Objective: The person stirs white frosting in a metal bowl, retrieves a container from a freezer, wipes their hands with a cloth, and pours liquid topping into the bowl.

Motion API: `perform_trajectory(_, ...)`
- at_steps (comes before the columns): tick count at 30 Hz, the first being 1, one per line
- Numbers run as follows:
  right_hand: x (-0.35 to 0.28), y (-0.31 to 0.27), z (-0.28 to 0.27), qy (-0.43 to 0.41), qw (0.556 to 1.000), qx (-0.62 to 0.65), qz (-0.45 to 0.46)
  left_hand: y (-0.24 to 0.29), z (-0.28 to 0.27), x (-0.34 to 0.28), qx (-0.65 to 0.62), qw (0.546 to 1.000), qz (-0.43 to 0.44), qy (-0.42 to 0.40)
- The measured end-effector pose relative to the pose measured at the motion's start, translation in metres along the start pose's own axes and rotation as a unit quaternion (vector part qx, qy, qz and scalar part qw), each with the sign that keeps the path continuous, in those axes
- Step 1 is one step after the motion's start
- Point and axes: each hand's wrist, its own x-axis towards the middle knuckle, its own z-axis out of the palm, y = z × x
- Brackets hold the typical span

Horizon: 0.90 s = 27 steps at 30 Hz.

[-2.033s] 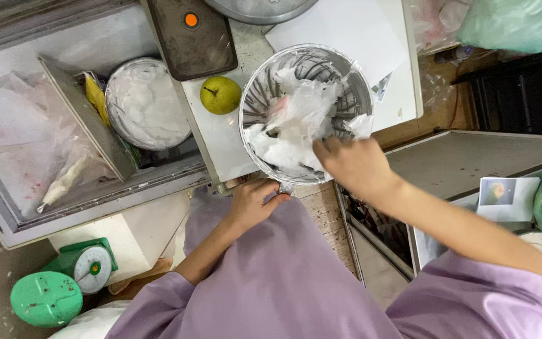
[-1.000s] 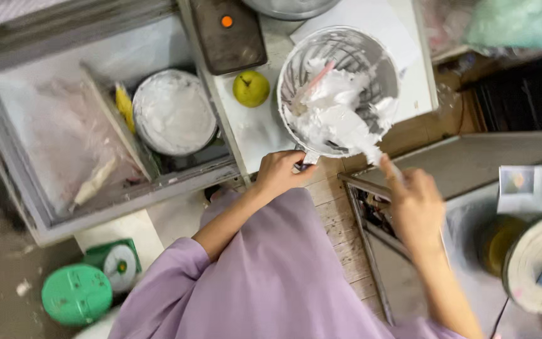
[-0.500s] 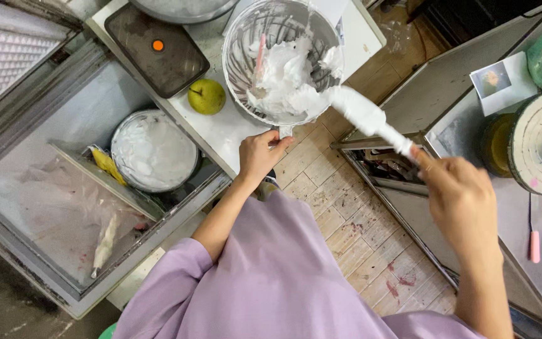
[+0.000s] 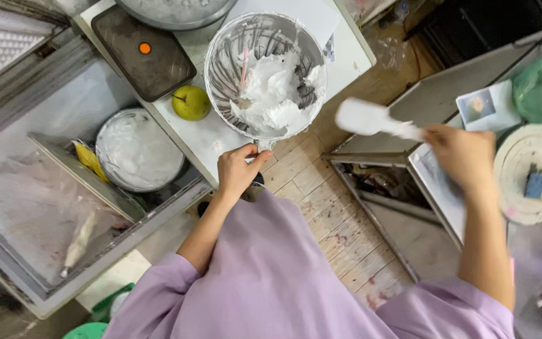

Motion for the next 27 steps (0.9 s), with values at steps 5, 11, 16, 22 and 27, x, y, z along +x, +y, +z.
perform_trajectory(5,-0.021,-0.051,-0.064,0.067,0.983,0.134,-0.108,-0.005,0.009,-0.005,-0.011,1.0,-0.004,0.001)
perform_trajectory(11,-0.025,-0.234,0.021,-0.137,0.933,0.134,-0.304,-0.059,-0.025,-0.047,-0.054,0.994,0.018,0.095)
perform_trajectory(16,-0.01,-0.373,0.143,-0.037,0.85,0.161,-0.501,-0.136,-0.089,-0.13,0.014,0.963,-0.173,0.205)
perform_trajectory(22,0.095,-0.543,0.414,-0.093,0.847,-0.15,-0.501,-0.231,-0.15,-0.213,0.095,0.884,-0.303,0.344)
perform_trajectory(27,0.156,-0.618,0.576,-0.056,0.785,-0.362,-0.5,-0.309,-0.174,-0.24,0.155,0.846,-0.297,0.414)
